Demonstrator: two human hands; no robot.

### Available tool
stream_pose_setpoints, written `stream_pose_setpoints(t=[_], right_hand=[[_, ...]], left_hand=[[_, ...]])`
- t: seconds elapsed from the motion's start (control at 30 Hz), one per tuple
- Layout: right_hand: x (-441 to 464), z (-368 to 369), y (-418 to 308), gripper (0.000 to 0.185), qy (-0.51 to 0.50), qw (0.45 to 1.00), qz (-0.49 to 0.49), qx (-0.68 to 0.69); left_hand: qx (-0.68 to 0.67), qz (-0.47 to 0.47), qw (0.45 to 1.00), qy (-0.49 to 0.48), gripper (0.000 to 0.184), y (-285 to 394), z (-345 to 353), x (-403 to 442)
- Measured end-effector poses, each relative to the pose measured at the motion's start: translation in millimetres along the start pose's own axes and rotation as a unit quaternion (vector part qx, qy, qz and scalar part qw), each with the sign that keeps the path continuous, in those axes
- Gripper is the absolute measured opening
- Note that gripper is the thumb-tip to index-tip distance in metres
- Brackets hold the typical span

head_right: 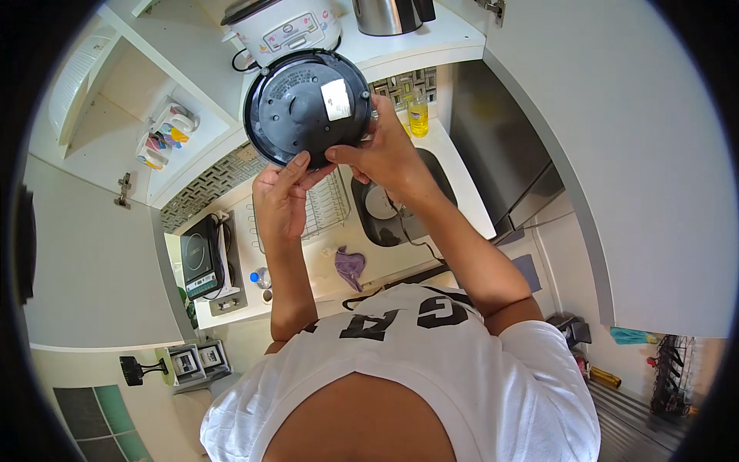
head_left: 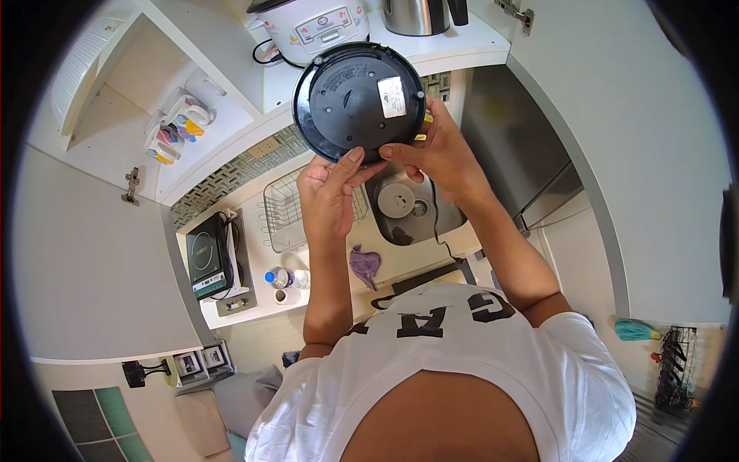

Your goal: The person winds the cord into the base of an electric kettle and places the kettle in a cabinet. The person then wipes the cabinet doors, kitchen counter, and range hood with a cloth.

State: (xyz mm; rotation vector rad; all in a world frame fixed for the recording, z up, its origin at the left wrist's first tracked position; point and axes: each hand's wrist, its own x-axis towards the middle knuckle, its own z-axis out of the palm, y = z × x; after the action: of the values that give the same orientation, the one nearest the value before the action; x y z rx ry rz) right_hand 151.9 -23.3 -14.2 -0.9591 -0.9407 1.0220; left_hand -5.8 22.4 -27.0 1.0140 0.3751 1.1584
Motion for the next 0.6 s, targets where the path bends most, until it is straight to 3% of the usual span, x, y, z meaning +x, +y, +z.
stream_pose_setpoints(t=[0.1,0.17,0.27,0.33,0.43,0.6], right_hand=[[2,-1,-2,0.067,-0.009,1.000,-0.006,0.000],[-1,5,0,0.072,-0.002,1.000,-0.024,-0.009],[-4,7,3,0.078,0.005,0.999,-0.014,-0.035],[-6,4,3,0.078,0.002,0.999,0.014,-0.052],[-7,-14,-1,0.078,-0.089,0.994,0.061,-0.008],[-6,-21,-23,0.080,-0.096,0.982,0.053,-0.154]], left_hand=[[0.033,-0.007,0.999,-0.002,0.027,-1,3,2],[0.072,0.066,0.995,0.034,0.030,-9,11,3],[0.061,0.097,0.992,0.051,0.031,-13,10,7],[0.071,0.094,0.991,0.068,0.030,-3,11,7],[0.090,0.086,0.988,0.090,0.027,10,-2,8],[0.168,0.031,0.985,0.036,0.030,25,-1,-7]])
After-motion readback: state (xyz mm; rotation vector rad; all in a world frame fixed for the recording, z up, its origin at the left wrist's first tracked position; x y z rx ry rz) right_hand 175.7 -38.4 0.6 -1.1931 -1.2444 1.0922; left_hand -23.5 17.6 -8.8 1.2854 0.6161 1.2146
